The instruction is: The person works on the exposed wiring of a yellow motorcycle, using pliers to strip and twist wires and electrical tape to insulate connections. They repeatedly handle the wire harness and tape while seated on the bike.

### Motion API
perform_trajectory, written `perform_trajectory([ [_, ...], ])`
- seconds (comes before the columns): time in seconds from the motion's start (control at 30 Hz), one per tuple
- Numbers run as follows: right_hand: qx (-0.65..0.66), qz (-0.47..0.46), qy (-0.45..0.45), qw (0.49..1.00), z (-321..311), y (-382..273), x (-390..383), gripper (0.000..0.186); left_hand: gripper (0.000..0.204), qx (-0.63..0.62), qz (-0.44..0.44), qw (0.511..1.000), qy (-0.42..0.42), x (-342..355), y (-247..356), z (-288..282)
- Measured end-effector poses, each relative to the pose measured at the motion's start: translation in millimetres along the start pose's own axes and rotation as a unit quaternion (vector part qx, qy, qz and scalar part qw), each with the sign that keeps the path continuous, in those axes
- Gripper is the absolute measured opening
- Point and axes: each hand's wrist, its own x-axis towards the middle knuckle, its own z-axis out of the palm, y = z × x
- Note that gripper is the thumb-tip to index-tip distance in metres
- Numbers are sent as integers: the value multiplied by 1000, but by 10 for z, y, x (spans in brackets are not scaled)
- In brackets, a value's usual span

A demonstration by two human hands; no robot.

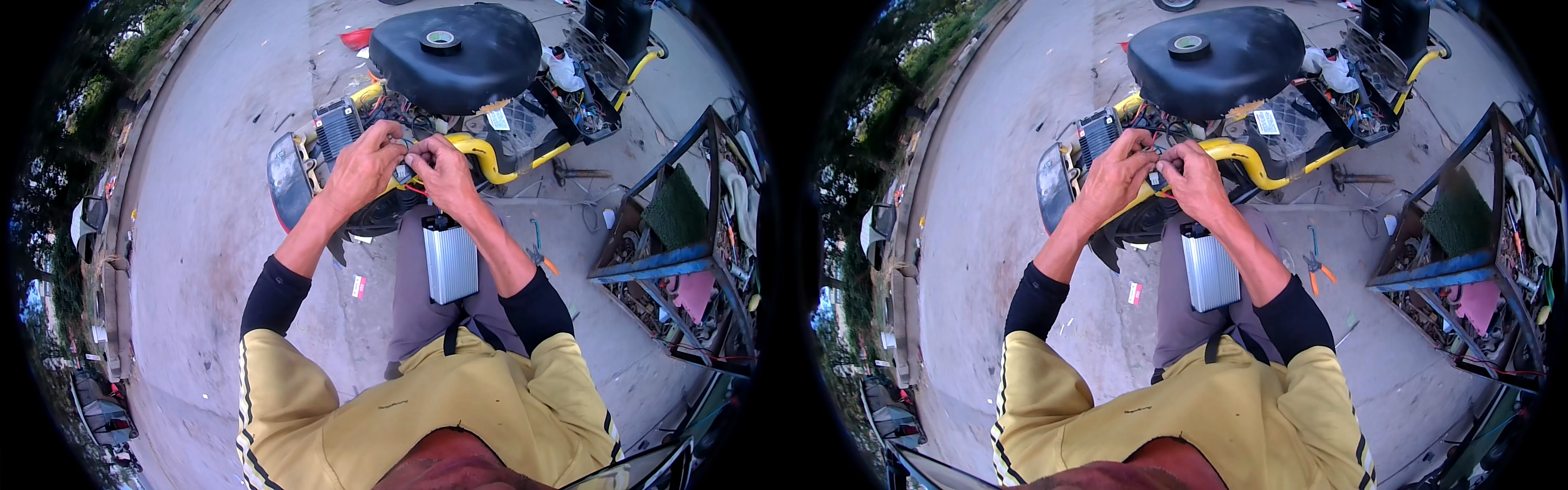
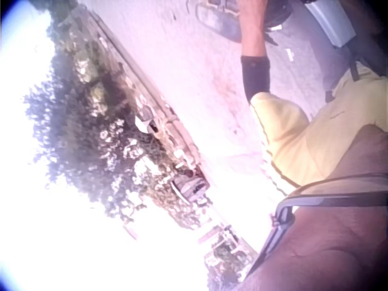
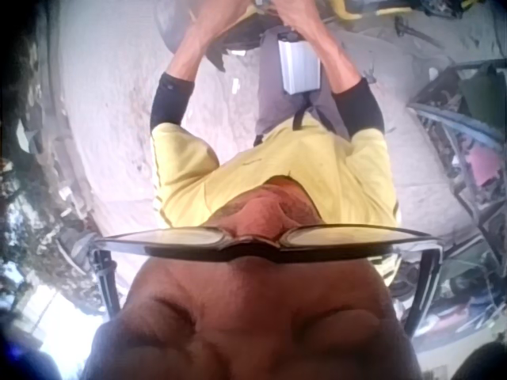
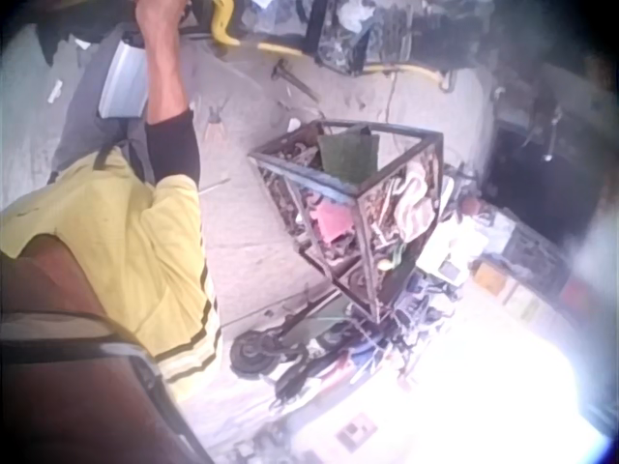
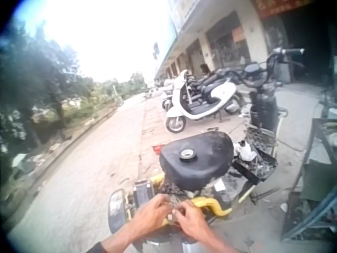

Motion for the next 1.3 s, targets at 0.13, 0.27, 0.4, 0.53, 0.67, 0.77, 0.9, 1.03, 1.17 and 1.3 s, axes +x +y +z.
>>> perform_trajectory([
  [0.13, -54, -65, 4, 996, -10, 20, -17, 14, 10, 10, 28, 999, -27, 62, 1, -69],
  [0.27, -136, -104, 25, 985, 34, -13, -35, 13, 12, -63, -38, 996, -59, 65, 23, -69],
  [0.4, -155, -121, 38, 980, 45, -42, -26, 13, 12, -141, -87, 981, -102, 114, -55, -93],
  [0.53, -155, -125, 37, 979, 41, -33, 2, 13, 11, -195, -89, 962, -170, 202, -245, -116],
  [0.67, -135, -96, 20, 986, 4, -58, 13, 13, 21, -173, -152, 939, -255, 292, -167, -236],
  [0.77, -119, -90, 15, 989, -6, -26, 25, 15, 25, -79, -152, 956, -237, 333, -53, -141],
  [0.9, -102, -70, 11, 992, -29, 4, 24, 18, 24, -8, -141, 978, -150, 237, 20, -64],
  [1.03, -71, -71, 12, 995, -58, 0, 21, 18, 22, -5, -121, 988, -96, 159, 120, -128],
  [1.17, -49, -68, -3, 996, -40, -18, 8, 17, 20, -79, -146, 985, -45, 64, 73, -108],
  [1.3, -66, -101, 8, 993, -35, -40, -4, 14, 13, -82, -125, 988, -42, 75, 7, -108],
])
